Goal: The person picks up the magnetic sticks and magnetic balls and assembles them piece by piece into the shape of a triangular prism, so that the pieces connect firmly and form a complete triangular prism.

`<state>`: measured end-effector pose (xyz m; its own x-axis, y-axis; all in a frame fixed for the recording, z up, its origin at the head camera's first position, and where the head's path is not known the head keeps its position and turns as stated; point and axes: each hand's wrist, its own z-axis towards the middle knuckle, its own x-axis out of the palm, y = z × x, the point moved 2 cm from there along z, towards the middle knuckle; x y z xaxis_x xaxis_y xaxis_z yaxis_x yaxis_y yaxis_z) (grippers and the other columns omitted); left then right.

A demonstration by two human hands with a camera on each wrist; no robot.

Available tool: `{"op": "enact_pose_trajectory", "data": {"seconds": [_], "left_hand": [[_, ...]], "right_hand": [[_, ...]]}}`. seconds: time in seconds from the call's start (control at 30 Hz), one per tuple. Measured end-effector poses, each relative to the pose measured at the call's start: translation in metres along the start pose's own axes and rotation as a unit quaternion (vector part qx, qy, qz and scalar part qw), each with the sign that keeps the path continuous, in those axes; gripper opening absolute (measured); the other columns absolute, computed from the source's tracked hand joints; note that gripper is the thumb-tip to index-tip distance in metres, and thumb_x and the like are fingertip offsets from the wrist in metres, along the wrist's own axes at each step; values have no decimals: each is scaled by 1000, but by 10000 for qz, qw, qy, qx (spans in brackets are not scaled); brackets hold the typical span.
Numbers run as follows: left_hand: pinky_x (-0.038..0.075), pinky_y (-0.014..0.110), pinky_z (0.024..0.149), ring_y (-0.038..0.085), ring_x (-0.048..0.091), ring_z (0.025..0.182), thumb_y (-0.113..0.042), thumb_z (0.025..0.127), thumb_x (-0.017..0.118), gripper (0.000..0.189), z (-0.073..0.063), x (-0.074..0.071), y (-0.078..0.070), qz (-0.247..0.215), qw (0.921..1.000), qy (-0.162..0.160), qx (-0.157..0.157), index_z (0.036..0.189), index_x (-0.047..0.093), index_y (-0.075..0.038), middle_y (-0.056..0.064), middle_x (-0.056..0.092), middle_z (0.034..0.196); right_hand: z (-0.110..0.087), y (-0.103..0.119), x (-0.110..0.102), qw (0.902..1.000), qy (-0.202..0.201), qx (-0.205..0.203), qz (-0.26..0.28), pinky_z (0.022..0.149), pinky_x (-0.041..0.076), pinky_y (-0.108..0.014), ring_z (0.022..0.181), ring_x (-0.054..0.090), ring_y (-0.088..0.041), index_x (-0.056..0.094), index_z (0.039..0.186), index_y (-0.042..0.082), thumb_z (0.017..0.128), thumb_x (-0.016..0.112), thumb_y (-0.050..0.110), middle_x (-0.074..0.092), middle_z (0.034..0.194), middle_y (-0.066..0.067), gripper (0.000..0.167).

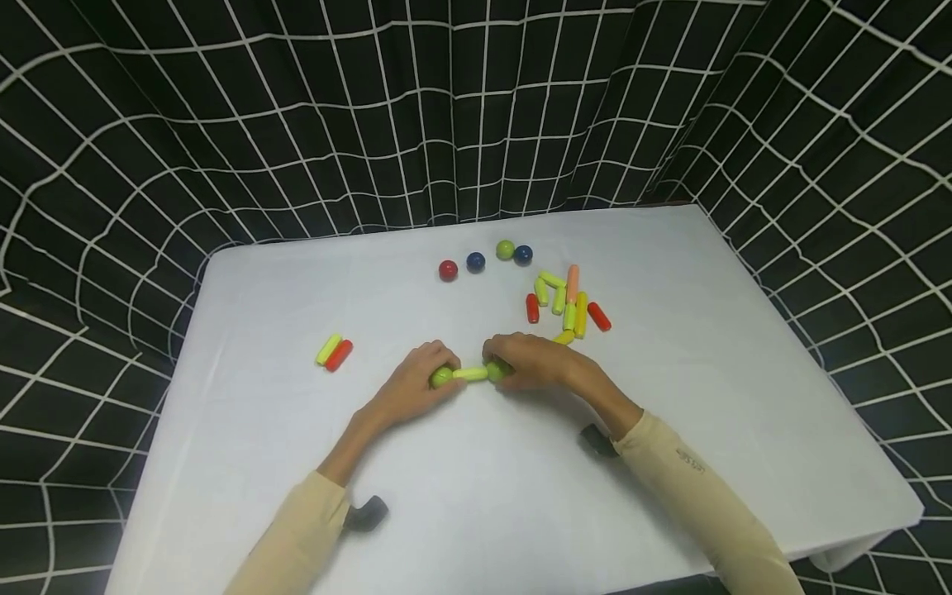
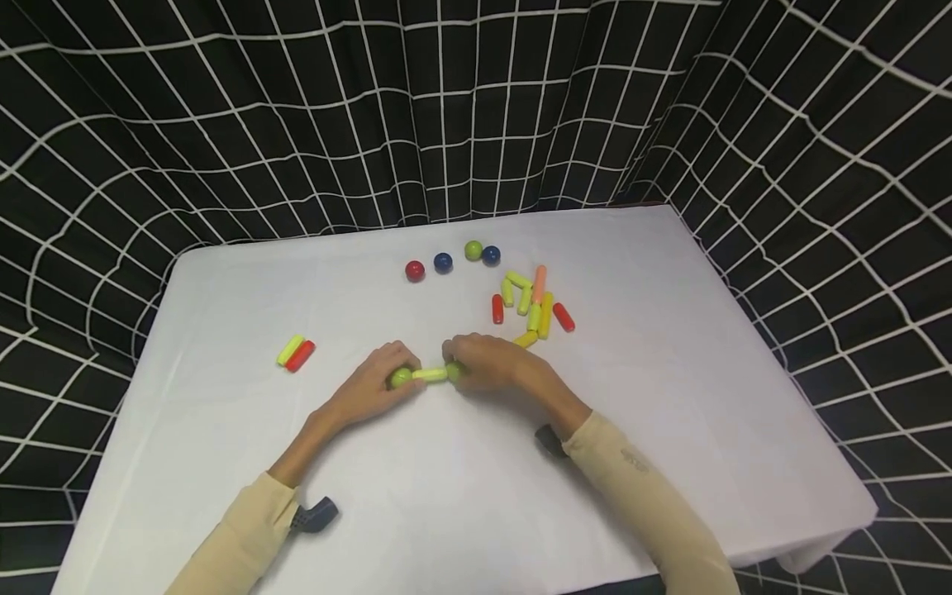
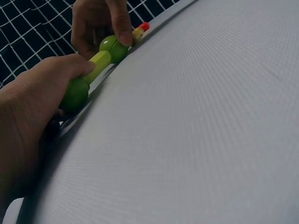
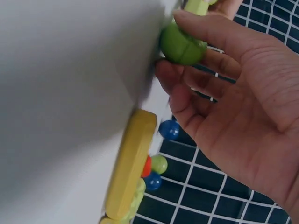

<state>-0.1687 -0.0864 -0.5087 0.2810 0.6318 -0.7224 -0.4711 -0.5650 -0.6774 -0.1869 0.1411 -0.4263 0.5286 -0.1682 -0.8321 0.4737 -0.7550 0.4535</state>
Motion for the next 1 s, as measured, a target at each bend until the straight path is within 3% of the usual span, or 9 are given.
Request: {"op": "enact_pose_trajectory", "data": {"seconds": [0.33, 0.77, 1.0], "left_hand": [[46, 28, 82, 11, 51, 91, -31, 95, 76, 17, -2, -4, 0, -291, 9995, 0, 83, 105, 67, -21, -5, 59, 102], [46, 26, 80, 10, 51, 89, -28, 94, 77, 16, -2, -4, 2, -85, 9996, -153, 230, 103, 69, -18, -4, 60, 101], [46, 27, 81, 11, 50, 89, -29, 94, 77, 17, -2, -4, 0, -93, 9997, -135, 193, 103, 69, -18, -3, 60, 101]], "right_hand": [[-4, 5, 3, 9999, -62, 57, -108, 82, 54, -27, 85, 57, -14, 68, 123, 13, 93, 80, 20, 65, 98, 1, 33], [-2, 11, 5, 9993, -10, 33, -384, 84, 53, -28, 88, 55, -14, 68, 124, 14, 95, 78, 22, 64, 99, 1, 32], [-7, 4, -7, 9993, 206, 286, 75, 86, 55, -31, 94, 58, -17, 61, 137, 17, 90, 83, 28, 63, 107, -2, 53]]}}
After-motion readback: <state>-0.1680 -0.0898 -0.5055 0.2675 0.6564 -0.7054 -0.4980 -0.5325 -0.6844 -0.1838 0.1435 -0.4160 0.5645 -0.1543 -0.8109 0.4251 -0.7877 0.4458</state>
